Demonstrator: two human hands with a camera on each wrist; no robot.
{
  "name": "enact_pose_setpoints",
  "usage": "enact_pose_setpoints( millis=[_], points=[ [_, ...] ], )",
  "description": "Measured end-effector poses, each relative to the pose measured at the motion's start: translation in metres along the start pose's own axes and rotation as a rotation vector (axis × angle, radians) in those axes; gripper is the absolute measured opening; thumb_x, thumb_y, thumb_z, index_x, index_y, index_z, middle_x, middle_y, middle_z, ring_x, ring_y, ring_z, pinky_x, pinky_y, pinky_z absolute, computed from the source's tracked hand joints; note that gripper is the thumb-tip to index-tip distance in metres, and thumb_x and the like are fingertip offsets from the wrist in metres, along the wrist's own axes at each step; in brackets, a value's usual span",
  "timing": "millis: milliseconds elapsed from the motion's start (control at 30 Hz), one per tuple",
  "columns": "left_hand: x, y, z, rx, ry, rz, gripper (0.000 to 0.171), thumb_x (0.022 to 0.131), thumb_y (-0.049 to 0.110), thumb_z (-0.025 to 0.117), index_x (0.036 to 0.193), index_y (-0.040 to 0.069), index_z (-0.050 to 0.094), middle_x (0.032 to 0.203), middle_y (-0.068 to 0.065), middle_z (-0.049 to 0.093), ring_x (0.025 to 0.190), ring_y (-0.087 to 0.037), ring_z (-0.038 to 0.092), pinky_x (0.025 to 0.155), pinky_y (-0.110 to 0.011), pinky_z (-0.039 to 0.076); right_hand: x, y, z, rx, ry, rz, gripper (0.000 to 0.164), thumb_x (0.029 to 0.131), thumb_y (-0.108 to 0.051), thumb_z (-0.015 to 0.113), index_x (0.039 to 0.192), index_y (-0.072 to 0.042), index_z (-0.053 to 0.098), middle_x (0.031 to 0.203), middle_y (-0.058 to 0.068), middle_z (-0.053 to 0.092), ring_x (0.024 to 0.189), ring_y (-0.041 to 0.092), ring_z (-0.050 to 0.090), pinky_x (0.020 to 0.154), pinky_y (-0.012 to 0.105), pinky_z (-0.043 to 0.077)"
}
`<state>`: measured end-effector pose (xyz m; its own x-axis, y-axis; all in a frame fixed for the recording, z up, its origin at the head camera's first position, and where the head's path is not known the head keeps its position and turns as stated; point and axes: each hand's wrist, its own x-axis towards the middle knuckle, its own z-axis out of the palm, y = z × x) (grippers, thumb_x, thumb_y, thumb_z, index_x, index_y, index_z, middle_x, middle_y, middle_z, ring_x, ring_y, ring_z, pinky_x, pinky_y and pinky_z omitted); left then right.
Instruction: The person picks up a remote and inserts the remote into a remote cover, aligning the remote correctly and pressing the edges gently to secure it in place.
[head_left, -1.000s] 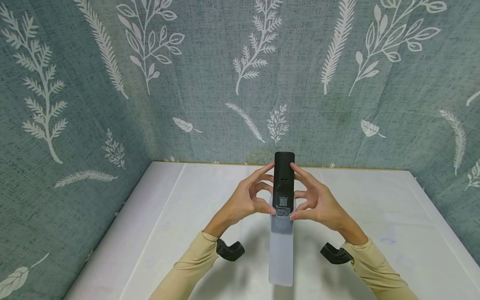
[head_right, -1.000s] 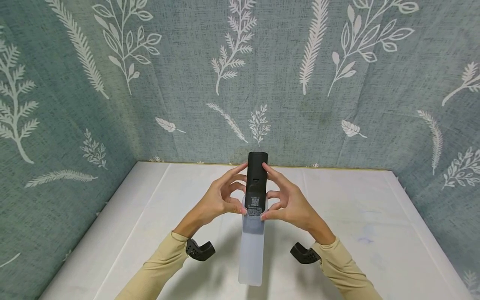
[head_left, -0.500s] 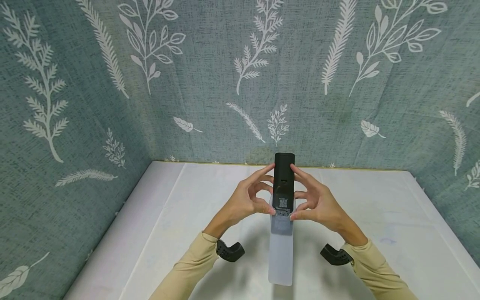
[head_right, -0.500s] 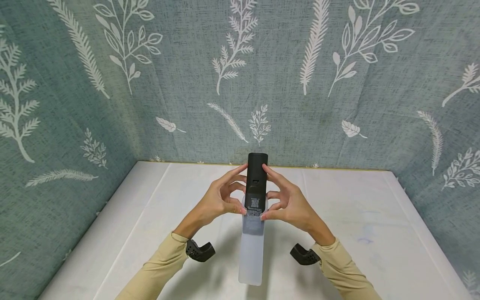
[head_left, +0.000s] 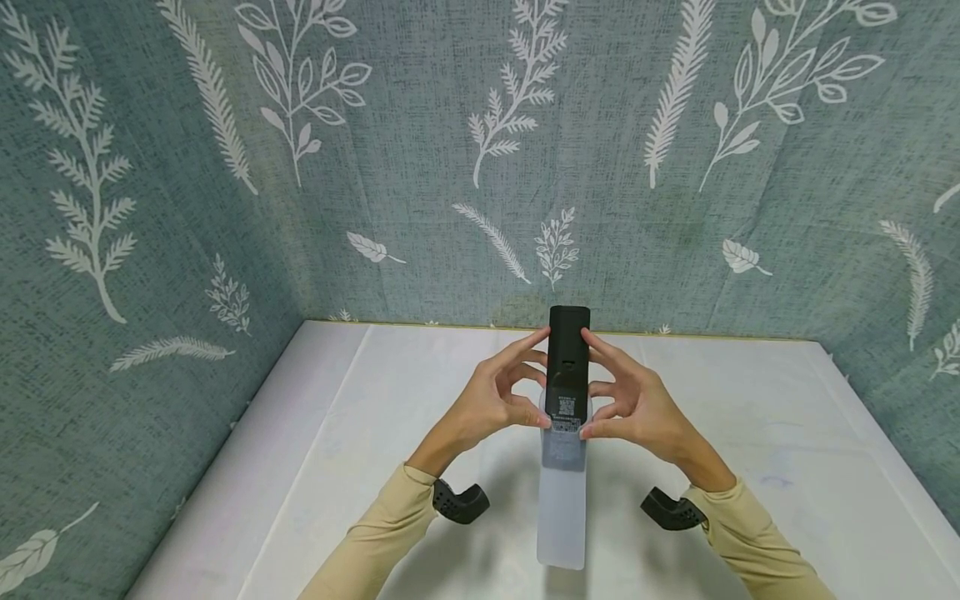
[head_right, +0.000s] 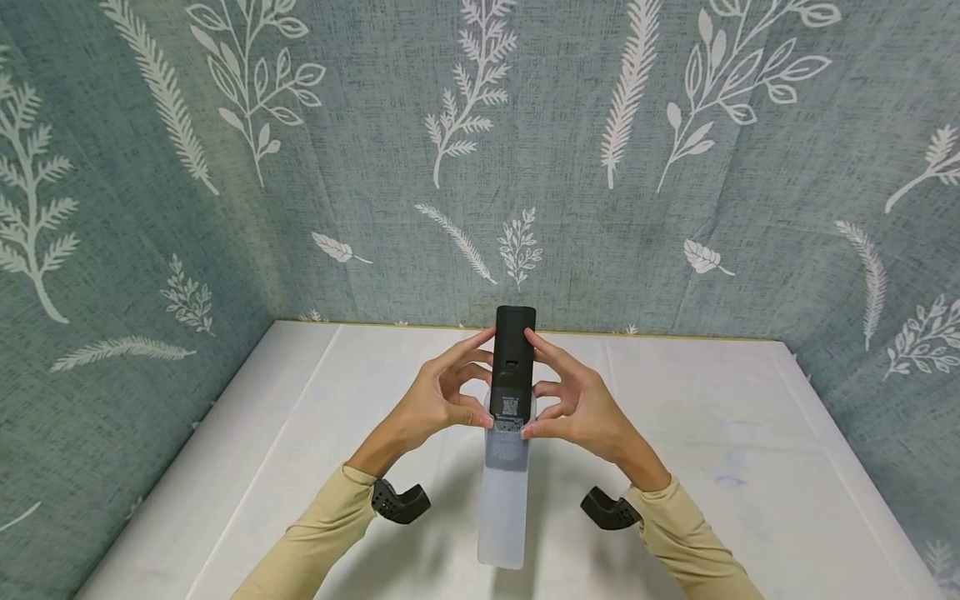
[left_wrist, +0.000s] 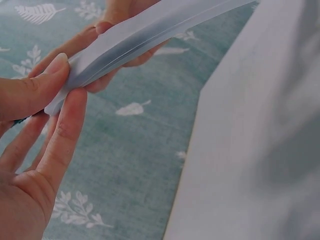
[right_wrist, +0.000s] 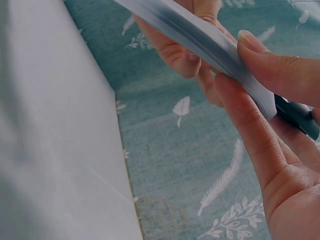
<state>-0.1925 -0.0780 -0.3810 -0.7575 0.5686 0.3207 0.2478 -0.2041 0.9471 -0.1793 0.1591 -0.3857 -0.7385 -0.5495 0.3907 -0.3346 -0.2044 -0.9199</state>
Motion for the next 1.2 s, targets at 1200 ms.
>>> enact_pose_setpoints(
  millis=[1200],
  points=[
    [-0.0005, 0.0053, 0.0, -0.012, 0.027, -0.013, 0.097, 0.068, -0.021, 0.072, 0.146, 0.025, 0.037, 0.118, -0.016, 0.055, 0.101, -0.026, 0.056, 0.074, -0.046, 0.057, 0.0009, 0.0009, 0.0008, 0.014, 0.008, -0.016, 0.105, 0.069, 0.018, 0.074, 0.152, -0.009, 0.017, 0.147, 0.019, 0.029, 0.111, 0.029, 0.06, 0.071, 0.042, 0.058]
  ],
)
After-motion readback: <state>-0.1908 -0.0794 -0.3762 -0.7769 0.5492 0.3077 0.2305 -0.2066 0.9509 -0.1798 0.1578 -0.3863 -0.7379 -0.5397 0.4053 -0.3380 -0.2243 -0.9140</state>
